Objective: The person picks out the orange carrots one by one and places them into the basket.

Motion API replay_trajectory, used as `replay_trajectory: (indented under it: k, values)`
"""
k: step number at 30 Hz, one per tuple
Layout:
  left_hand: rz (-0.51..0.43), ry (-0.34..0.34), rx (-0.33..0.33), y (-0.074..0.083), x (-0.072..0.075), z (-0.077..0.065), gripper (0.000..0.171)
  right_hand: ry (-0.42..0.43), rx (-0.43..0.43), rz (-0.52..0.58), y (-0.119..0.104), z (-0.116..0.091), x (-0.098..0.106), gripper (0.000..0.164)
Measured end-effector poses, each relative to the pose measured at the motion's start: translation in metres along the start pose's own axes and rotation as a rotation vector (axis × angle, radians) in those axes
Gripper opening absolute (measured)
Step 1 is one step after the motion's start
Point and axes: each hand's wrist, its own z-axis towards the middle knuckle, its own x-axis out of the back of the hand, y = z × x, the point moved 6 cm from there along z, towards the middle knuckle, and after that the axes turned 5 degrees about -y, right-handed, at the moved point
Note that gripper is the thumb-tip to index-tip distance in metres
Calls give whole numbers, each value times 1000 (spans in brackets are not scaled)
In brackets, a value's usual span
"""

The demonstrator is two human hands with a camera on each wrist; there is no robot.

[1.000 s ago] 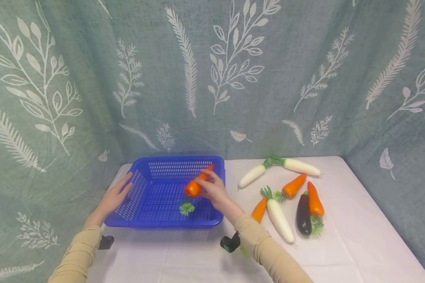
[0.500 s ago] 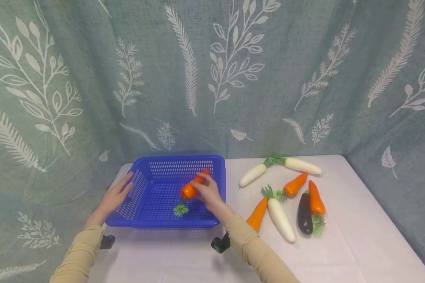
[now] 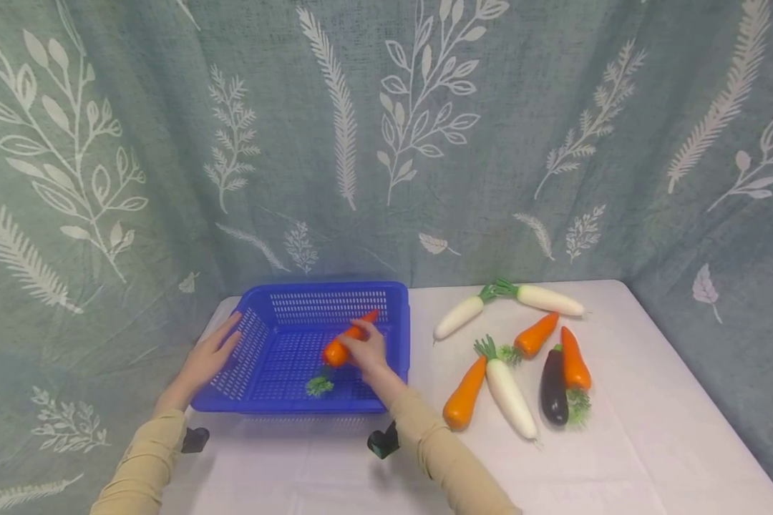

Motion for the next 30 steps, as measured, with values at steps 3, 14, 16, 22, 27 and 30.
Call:
replay_trajectory:
  k: [3, 14, 16, 22, 27, 30]
  values:
    - [5, -2, 1, -2, 0, 0, 54, 0, -1, 6, 2, 3, -6, 51]
    - [-9, -10, 9, -1, 3, 1, 54, 85, 32, -335, 0, 5, -17, 42]
    - [-9, -9, 5, -1, 4, 1, 54, 86, 32, -393, -1, 4, -17, 41]
    - [-21, -17, -3, 2, 3, 1, 54, 35, -69, -395, 6, 3, -17, 41]
    - [-23, -18, 0, 2, 3, 2, 54, 9, -156, -331, 14, 3, -18, 42]
    - [-21, -16, -2, 2, 2, 2, 55, 1, -157, -344, 29, 14, -18, 44]
